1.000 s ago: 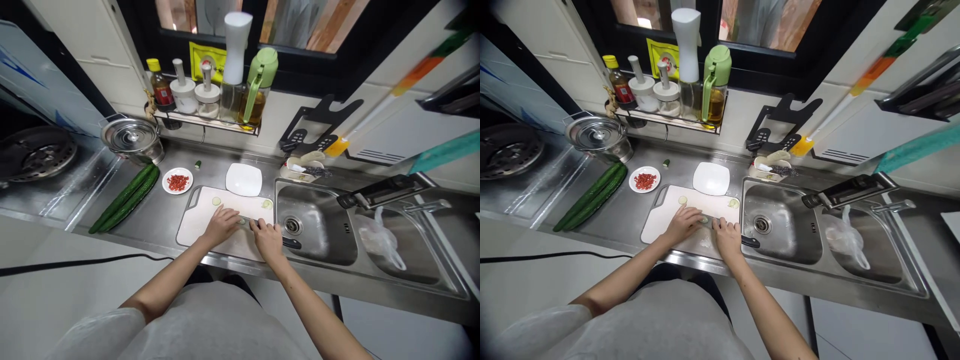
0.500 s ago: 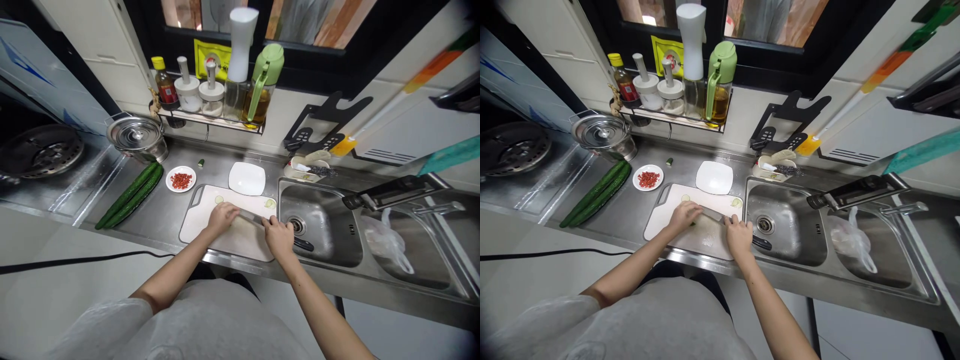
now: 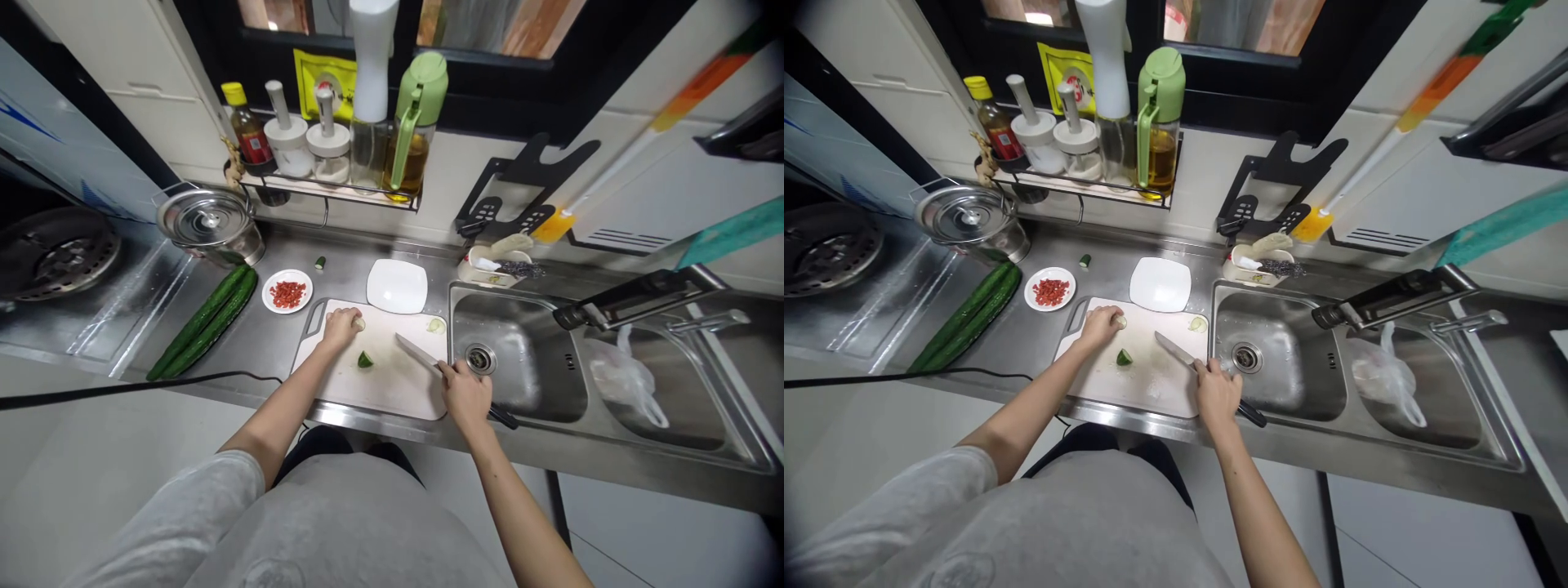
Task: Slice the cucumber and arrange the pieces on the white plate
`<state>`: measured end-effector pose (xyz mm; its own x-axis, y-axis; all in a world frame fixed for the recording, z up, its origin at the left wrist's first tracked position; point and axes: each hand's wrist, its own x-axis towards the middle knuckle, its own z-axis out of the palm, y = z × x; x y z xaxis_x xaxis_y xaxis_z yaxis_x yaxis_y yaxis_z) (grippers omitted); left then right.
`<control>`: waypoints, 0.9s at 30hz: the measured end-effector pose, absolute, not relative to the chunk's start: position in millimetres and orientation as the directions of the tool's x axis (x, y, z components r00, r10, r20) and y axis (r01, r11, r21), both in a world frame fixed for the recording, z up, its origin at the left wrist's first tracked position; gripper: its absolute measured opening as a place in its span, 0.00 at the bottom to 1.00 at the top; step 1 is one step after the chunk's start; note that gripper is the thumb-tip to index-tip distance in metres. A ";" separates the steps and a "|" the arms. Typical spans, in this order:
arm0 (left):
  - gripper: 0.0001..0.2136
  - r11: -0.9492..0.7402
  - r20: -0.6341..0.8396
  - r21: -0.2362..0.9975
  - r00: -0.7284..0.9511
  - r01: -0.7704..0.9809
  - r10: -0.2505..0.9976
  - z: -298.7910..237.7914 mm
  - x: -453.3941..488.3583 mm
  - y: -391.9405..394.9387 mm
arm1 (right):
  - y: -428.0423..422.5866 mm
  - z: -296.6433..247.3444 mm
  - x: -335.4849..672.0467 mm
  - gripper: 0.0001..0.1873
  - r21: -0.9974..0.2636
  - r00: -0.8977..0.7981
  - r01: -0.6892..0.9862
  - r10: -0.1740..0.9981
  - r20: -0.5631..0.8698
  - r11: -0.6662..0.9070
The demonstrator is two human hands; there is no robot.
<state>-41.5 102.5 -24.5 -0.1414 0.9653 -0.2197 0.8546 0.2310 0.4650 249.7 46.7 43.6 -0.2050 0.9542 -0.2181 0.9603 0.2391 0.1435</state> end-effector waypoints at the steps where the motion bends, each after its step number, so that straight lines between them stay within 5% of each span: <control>1: 0.13 0.221 -0.202 0.462 -0.141 0.859 0.969 -25.7 -42.5 102.5 | 46.3 43.8 250.0 0.18 0.140 -0.197 0.963 0.955 -0.223 0.232; 8: 0.07 0.229 -0.076 0.459 -0.219 0.858 0.973 -33.6 -45.3 96.6 | 45.0 44.4 248.4 0.18 0.075 -0.178 0.977 0.952 -0.249 0.202; 14: 0.09 0.174 0.142 0.659 -0.349 0.732 0.926 -33.8 -43.0 68.2 | 42.4 36.6 235.3 0.15 -0.076 -0.148 0.989 0.924 -0.352 0.129; 20: 0.09 -0.092 0.294 0.744 -0.201 0.661 0.934 -40.4 -12.2 1.1 | 32.4 41.3 212.3 0.14 -0.212 -0.302 0.951 0.822 -0.482 0.225; 27: 0.10 -0.140 0.362 0.742 -0.216 0.656 0.907 -60.2 3.9 -11.3 | 24.6 53.4 186.7 0.12 -0.189 -0.385 0.922 0.753 -0.534 0.338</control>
